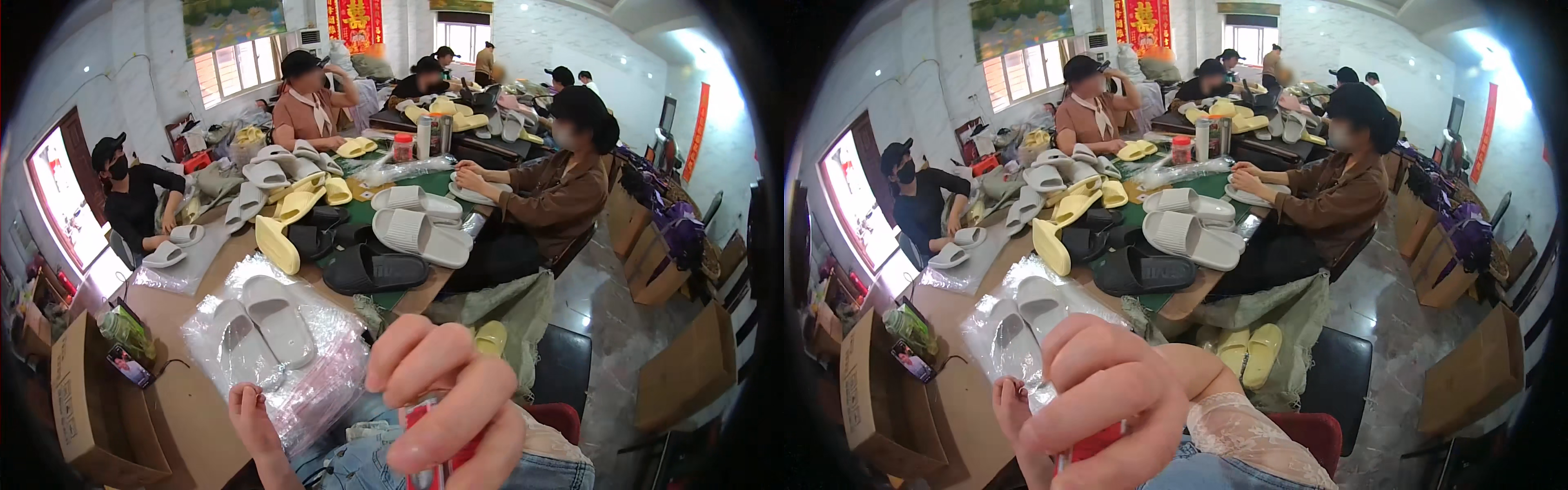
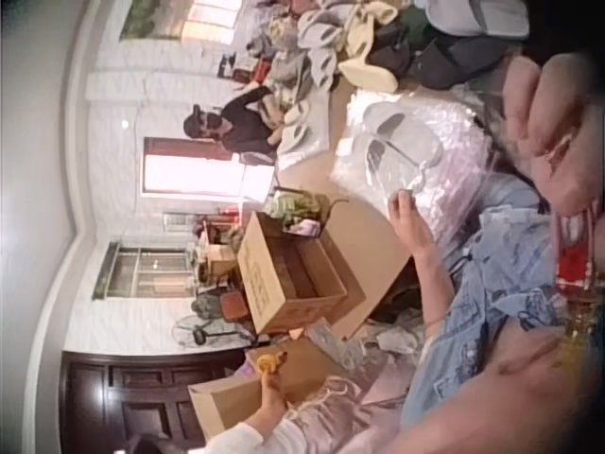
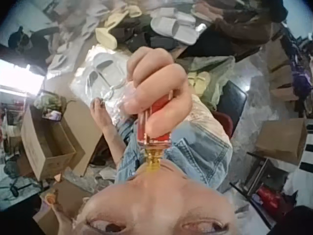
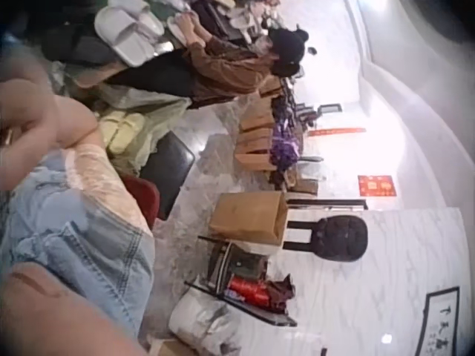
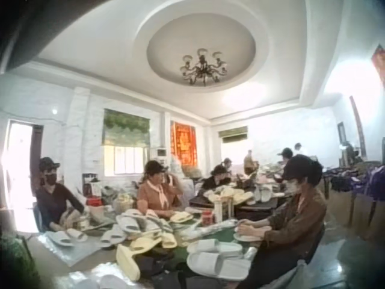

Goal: The person places pairs of yellow, white, and black slippers into clear plastic bags on a table. The person handles the slippers one pair at a time, arranging them inside the bags. Other workers are visible in the background performing similar tasks.

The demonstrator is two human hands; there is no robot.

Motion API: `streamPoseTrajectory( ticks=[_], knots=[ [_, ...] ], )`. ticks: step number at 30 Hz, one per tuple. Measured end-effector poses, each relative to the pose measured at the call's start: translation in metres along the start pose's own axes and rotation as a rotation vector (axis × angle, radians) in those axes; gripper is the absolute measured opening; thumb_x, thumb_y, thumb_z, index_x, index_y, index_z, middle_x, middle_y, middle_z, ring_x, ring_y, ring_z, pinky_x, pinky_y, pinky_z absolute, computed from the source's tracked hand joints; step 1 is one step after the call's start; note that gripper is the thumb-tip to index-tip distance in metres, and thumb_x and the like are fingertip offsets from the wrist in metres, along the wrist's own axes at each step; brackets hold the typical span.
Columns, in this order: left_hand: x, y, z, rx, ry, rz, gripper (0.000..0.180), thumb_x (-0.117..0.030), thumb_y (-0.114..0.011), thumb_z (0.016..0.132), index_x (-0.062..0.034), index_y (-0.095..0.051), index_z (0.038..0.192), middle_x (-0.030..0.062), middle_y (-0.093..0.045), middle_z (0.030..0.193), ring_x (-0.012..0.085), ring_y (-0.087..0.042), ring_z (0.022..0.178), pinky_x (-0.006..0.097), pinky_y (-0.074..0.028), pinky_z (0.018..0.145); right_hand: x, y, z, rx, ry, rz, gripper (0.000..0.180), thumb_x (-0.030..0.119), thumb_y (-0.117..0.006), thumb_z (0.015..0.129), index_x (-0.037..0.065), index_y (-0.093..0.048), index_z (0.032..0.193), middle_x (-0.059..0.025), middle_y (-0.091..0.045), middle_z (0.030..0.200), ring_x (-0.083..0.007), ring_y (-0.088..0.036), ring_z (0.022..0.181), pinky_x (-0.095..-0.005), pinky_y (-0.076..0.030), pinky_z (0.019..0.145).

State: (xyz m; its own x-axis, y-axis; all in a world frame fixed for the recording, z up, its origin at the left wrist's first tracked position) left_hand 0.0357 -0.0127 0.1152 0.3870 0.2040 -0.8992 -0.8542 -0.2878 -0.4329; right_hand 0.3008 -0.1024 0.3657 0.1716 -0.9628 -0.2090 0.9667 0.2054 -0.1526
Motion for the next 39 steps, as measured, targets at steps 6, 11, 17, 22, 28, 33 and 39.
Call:
streamPoseTrajectory(
  ticks=[6,11,17,22,28,33,39],
  knots=[
    [-0.002,-0.008,0.002,0.069,-0.009,-0.077,0.004,-0.008,-0.062,0.095,-0.0057,-0.06,0.094,0.0014,-0.058,0.091,0.0091,-0.052,0.085,0.025,-0.042,0.077,0.004,0.002,0.007,0.046,0.143,-0.109,0.031,0.004,-0.072,0.083,0.021,-0.067,0.109,-0.0049,-0.065,0.11,-0.0228,-0.051,0.081,-0.0381,-0.047,0.068],
    [-0.01,-0.006,-0.007,0.024,-0.039,-0.041,0.006,-0.006,-0.066,0.091,-0.0041,-0.063,0.096,-0.0004,-0.058,0.087,0.0091,-0.052,0.083,0.025,-0.042,0.077,-0.002,-0.005,0.002,0.063,0.159,-0.081,0.038,-0.003,-0.078,0.073,0.018,-0.07,0.104,-0.0058,-0.07,0.107,-0.0213,-0.051,0.073,-0.0351,-0.047,0.061],
    [-0.001,-0.006,-0.007,0.078,-0.023,-0.052,0.005,-0.01,-0.063,0.095,-0.0051,-0.062,0.096,0.0013,-0.059,0.091,0.0103,-0.054,0.086,0.026,-0.043,0.08,0.001,-0.014,-0.004,0.243,0.033,0.02,0.024,0.027,-0.067,0.093,0.026,-0.068,0.117,-0.0021,-0.062,0.108,-0.0218,-0.051,0.083,-0.0356,-0.045,0.068],
    [0.0,-0.008,-0.009,0.104,-0.022,-0.034,0.005,-0.01,-0.064,0.095,-0.0059,-0.062,0.098,0.0005,-0.06,0.093,0.0102,-0.055,0.088,0.026,-0.043,0.083,0.003,-0.029,-0.015,0.047,-0.116,-0.161,0.03,0.029,-0.077,0.088,0.035,-0.065,0.115,0.012,-0.055,0.098,-0.0132,-0.046,0.078,-0.0316,-0.037,0.066],
    [0.001,-0.006,-0.009,0.102,0.008,-0.04,0.011,-0.014,-0.068,0.094,-0.0062,-0.063,0.102,0.0005,-0.063,0.096,0.0095,-0.056,0.092,0.025,-0.043,0.085,0.0,-0.034,-0.019,0.096,-0.268,-0.135,0.027,0.027,-0.079,0.08,0.03,-0.069,0.105,0.0062,-0.057,0.096,-0.0153,-0.049,0.075,-0.0287,-0.038,0.063],
    [0.001,-0.005,-0.013,0.112,-0.013,-0.062,0.012,-0.015,-0.069,0.094,-0.0065,-0.064,0.102,0.0001,-0.062,0.096,0.0096,-0.056,0.092,0.026,-0.043,0.086,-0.017,-0.042,-0.017,0.29,-0.037,0.104,0.028,0.025,-0.069,0.084,0.024,-0.071,0.112,-0.0041,-0.061,0.105,-0.023,-0.052,0.079,-0.0333,-0.046,0.065],
    [0.003,-0.007,-0.01,0.103,0.022,-0.061,0.013,-0.01,-0.07,0.093,-0.0043,-0.064,0.103,-0.0024,-0.062,0.095,0.0063,-0.054,0.09,0.023,-0.041,0.085,-0.014,-0.05,-0.01,0.304,0.011,0.13,0.034,0.032,-0.064,0.092,0.029,-0.064,0.126,-0.0027,-0.06,0.108,-0.0233,-0.048,0.084,-0.0363,-0.044,0.067]
  ],
)
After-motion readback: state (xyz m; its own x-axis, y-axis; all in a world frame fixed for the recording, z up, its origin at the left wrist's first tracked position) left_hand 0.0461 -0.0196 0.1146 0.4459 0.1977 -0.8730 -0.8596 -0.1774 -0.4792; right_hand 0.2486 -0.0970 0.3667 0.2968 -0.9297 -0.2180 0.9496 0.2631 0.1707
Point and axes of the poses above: each hand's wrist, its own z-axis towards the middle knuckle, its own y-axis out of the back of the hand, x = y × z, the point moved 6 cm from there along z, towards the middle knuckle
